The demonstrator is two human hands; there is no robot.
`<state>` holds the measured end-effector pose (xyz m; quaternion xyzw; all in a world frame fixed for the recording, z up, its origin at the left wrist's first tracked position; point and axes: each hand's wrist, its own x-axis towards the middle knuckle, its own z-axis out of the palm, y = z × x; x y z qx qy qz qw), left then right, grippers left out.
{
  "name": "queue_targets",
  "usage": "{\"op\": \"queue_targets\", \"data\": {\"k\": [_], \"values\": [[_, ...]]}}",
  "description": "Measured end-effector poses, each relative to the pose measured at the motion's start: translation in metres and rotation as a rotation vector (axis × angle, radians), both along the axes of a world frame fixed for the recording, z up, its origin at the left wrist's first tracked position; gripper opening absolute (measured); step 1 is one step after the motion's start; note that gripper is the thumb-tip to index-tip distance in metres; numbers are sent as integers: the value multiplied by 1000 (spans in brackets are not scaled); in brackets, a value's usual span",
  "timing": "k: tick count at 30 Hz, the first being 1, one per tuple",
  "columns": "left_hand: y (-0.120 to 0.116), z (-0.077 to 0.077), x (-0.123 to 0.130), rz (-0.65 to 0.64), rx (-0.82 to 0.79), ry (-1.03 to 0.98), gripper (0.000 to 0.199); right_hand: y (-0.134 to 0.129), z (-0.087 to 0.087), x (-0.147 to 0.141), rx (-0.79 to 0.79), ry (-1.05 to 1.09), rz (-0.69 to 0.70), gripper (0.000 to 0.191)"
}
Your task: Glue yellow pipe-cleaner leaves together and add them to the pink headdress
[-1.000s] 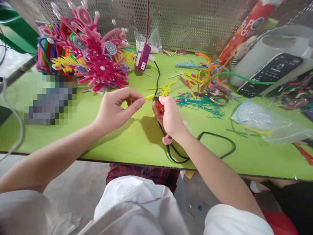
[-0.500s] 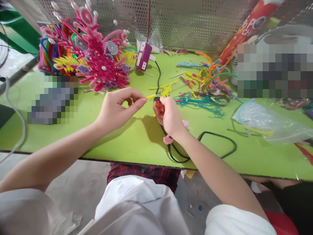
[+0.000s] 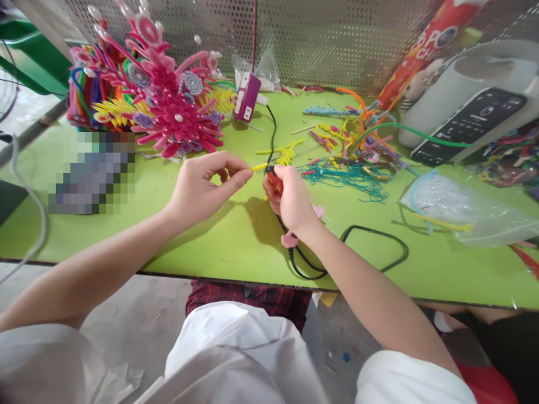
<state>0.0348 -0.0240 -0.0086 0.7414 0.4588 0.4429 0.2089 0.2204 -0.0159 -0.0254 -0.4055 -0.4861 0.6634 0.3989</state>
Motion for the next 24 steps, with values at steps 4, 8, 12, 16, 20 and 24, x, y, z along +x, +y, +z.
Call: {"op": "queue_targets", "data": {"k": [4,8,12,16,20,24], "values": [[1,-2,-1,-2,7,-8,14,0,1,0,16,-10,-1,71],[2,-3,-1,-15,9,-28,13,1,2,-1,-22,-12,-27,72],[1,-1,-1,-23,-49,-44,18,2,1,-2,-42,-41,-79,72],[0,3,1,-67,-144,-61,23,1,3,-3,-9,-62,-98,74],[2,4,1,-157,-302,-170,31,-1,7,-5,100,-60,-131,77],[5,5,1,-240,-452,-340,34,-4,5,-3,148,-123,-104,75]]}}
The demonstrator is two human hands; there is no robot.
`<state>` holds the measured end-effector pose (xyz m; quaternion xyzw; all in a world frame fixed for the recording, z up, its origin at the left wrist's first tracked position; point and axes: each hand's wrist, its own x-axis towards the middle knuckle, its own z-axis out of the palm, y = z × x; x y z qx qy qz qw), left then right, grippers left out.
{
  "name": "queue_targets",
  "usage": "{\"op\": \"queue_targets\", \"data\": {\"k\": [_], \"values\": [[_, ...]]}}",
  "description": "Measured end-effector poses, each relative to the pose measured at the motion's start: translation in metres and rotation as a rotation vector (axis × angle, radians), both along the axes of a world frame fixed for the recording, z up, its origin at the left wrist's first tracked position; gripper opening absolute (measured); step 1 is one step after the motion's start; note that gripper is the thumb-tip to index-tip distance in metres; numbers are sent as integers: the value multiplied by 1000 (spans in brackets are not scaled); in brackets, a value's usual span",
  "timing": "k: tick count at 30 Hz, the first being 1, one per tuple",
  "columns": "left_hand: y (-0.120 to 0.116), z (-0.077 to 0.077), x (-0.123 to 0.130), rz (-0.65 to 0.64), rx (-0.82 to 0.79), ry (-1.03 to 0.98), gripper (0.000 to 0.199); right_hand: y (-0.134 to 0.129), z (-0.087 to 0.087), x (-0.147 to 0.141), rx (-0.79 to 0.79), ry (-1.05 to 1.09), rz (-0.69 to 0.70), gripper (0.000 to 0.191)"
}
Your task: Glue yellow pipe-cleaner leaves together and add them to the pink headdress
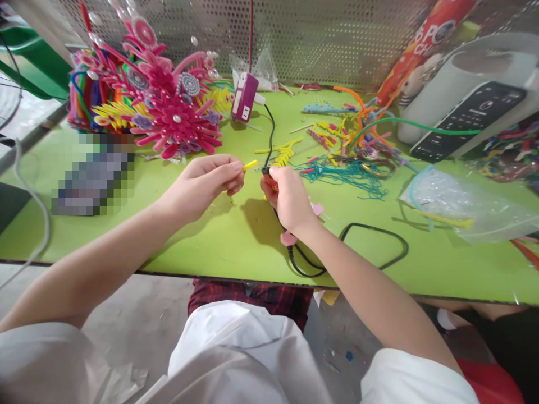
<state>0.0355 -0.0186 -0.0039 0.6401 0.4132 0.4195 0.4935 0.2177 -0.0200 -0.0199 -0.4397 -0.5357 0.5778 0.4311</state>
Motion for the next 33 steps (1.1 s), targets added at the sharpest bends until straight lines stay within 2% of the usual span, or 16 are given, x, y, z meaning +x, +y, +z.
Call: {"op": "queue_targets", "data": {"k": [4,12,19,27,33], "values": [[1,1,0,-10,-87,-46,31,-1,-6,4,29,-56,34,72],[0,1,1,-7,-114,-58,31,1,-13,4,94,-57,70,72],[-1,3,1,-23,-172,-116,32,3,-11,4,50,-75,47,69],[-2,1,1,-27,-166,-119,32,5,-9,1,39,-2,14,67],[-2,0,1,-20,-168,-109,31,4,-13,4,82,-74,82,67]]}}
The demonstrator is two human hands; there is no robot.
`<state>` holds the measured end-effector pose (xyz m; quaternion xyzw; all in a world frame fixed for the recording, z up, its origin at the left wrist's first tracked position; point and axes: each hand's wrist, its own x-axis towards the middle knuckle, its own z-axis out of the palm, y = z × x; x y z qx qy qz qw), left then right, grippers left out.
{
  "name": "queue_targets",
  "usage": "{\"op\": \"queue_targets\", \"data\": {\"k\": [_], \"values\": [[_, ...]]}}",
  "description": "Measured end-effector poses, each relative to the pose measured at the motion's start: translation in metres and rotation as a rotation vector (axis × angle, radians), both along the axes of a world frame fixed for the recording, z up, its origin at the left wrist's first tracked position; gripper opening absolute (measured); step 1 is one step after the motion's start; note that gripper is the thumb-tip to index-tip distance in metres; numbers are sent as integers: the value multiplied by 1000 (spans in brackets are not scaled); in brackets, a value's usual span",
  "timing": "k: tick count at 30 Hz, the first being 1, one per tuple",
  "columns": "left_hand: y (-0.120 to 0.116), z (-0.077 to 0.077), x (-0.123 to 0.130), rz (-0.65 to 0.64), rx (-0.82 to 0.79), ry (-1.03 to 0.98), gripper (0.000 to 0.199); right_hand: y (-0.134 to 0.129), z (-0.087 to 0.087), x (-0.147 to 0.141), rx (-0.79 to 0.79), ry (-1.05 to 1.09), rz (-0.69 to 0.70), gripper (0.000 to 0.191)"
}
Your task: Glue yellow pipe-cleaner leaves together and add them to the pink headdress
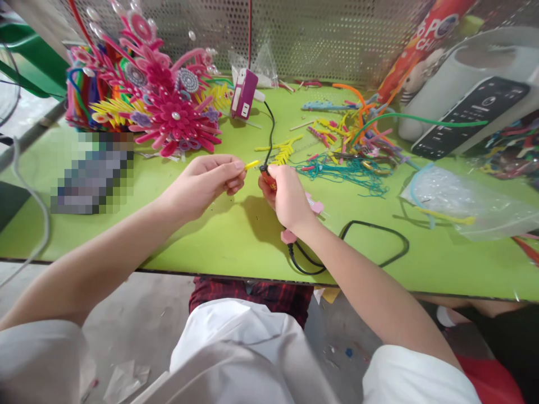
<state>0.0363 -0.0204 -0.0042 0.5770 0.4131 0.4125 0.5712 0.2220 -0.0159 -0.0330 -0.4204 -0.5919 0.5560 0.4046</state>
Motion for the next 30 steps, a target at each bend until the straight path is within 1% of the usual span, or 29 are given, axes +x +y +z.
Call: {"op": "queue_targets", "data": {"k": [2,4,8,10,12,14,16,19,21,25,28,30], "values": [[0,0,0,3,2,2,32,-1,0,-1,-10,6,-5,69],[0,-1,0,5,3,4,32,-1,2,-3,-57,29,-26,70],[1,-1,0,13,-5,-6,31,0,7,-6,-214,160,-95,65],[2,0,-1,27,-16,-24,28,2,9,-5,-225,222,-72,63],[3,-1,-2,42,-29,-38,26,4,8,-3,-201,263,-52,65],[3,-2,-2,60,-40,-53,26,5,7,-2,-171,283,-85,62],[4,-4,-1,71,-52,-91,23,3,4,-4,-94,261,-160,49],[3,-8,2,63,-67,-177,21,-3,3,-9,107,172,-227,26],[1,-9,4,56,-55,-199,24,-7,4,-11,201,124,-242,20],[-1,-7,5,69,30,-129,33,-9,7,-10,256,57,-277,17],[-2,-5,4,71,78,-76,34,-7,9,-7,288,47,-253,13],[-2,-4,3,44,69,-87,32,-7,10,-5,307,36,-229,11]]}}
